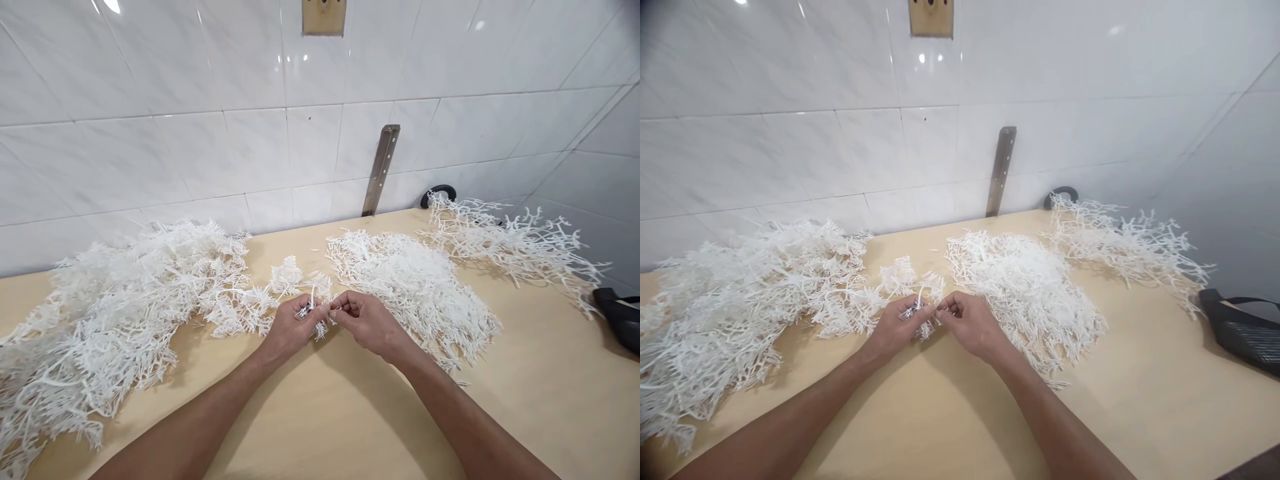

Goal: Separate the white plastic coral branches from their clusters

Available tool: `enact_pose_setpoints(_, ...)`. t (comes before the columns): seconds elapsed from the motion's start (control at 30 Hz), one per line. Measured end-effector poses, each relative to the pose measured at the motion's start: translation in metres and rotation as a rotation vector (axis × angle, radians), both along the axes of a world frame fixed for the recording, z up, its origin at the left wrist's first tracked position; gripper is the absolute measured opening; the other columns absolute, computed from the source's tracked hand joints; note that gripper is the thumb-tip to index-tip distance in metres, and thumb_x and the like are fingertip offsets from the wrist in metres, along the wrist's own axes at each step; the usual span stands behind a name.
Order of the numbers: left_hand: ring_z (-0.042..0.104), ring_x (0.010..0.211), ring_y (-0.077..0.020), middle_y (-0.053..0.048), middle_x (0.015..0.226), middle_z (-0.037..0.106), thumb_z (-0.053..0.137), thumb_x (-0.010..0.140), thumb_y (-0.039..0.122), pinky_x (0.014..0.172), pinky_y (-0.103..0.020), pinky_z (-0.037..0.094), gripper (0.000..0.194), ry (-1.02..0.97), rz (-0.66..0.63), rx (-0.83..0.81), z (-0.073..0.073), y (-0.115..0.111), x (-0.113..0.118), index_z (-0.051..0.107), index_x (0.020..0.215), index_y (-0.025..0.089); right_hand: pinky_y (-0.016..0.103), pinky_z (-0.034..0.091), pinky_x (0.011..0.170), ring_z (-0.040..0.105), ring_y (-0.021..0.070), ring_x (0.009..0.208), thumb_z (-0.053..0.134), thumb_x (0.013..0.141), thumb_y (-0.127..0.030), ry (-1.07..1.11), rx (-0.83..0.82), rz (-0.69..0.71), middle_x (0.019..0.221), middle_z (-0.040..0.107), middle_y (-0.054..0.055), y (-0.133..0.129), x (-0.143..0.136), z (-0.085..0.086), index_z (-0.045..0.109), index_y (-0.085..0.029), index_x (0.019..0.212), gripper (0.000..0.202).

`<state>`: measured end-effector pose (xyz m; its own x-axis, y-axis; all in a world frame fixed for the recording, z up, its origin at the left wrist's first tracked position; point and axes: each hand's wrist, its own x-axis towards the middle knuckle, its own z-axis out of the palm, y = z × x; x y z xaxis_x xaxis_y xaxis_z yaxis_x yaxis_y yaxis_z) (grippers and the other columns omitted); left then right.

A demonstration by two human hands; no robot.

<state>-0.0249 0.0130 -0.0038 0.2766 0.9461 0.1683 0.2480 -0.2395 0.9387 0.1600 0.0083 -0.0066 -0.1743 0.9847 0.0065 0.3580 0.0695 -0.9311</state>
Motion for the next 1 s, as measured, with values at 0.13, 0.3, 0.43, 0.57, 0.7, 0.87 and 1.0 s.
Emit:
enact_pose_setpoints(0.13,0.061,0.068,-0.0152,-0.002,0.079,0.07,0.071,0.08,0.044,0.064,-0.026,0.048,0.028,0.009,-0.025,-0.073,0.001,0.002,-0.001,0.07,0.088,0.018,0.022,0.036,0.04,0.045,0.0078,0.045,0.065,0.082,-0.041,0.143,-0.106,0.004,0.067,0.061,-0.002,0.001,0.005,-0.001,0.066,-0.018,0.085,0.023)
enact_pose_setpoints(0.3,0.062,0.072,-0.0165,-0.004,0.083,0.07,0.071,0.077,0.039,0.064,-0.026,0.048,0.027,0.034,-0.119,-0.059,0.003,0.003,-0.003,0.071,0.092,0.017,0.023,0.045,0.043,0.053,0.0109,0.05,0.075,0.076,-0.043,0.352,-0.18,0.01,0.058,0.057,-0.002,0.002,0.006,0.001,0.065,-0.016,0.079,0.029)
enact_pose_setpoints(0.43,0.056,0.06,-0.013,-0.003,0.075,0.066,0.067,0.083,0.044,0.056,-0.024,0.045,0.029,-0.027,-0.179,-0.126,0.007,0.0,-0.004,0.069,0.092,0.017,0.024,0.048,0.047,0.055,0.0106,0.051,0.076,0.076,-0.046,0.368,-0.192,0.007,0.061,0.061,-0.001,0.002,0.004,0.001,0.065,-0.016,0.078,0.032)
enact_pose_setpoints(0.57,0.054,0.061,-0.0129,-0.002,0.074,0.062,0.065,0.084,0.048,0.054,-0.023,0.046,0.031,-0.08,-0.183,-0.155,0.011,-0.002,-0.004,0.068,0.09,0.017,0.025,0.049,0.049,0.057,0.0112,0.05,0.075,0.078,-0.048,0.312,-0.138,-0.019,0.062,0.062,-0.001,0.003,0.003,-0.003,0.066,-0.016,0.081,0.033)
enact_pose_setpoints(0.7,0.054,0.064,-0.0134,-0.003,0.077,0.062,0.065,0.084,0.05,0.054,-0.023,0.046,0.034,-0.071,-0.162,-0.166,0.01,-0.002,-0.003,0.07,0.088,0.016,0.026,0.049,0.049,0.056,0.0113,0.049,0.073,0.079,-0.049,0.294,-0.101,-0.029,0.06,0.06,-0.002,0.002,0.001,-0.005,0.065,-0.017,0.08,0.033)
enact_pose_setpoints(0.87,0.052,0.057,-0.0127,0.0,0.065,0.061,0.069,0.079,0.051,0.052,-0.024,0.043,0.034,-0.019,-0.032,-0.141,0.004,0.0,-0.003,0.068,0.08,0.017,0.026,0.049,0.05,0.057,0.0108,0.05,0.073,0.079,-0.049,0.287,-0.126,-0.037,0.065,0.061,-0.001,0.001,-0.003,-0.008,0.068,-0.017,0.08,0.033)
enact_pose_setpoints(1.0,0.052,0.057,-0.0137,0.0,0.059,0.059,0.067,0.081,0.049,0.054,-0.025,0.041,0.033,0.031,-0.008,-0.079,0.005,0.002,-0.005,0.069,0.072,0.017,0.026,0.051,0.051,0.057,0.0105,0.052,0.074,0.078,-0.051,0.324,-0.152,-0.034,0.07,0.063,0.0,0.001,-0.002,-0.008,0.07,-0.016,0.079,0.035)
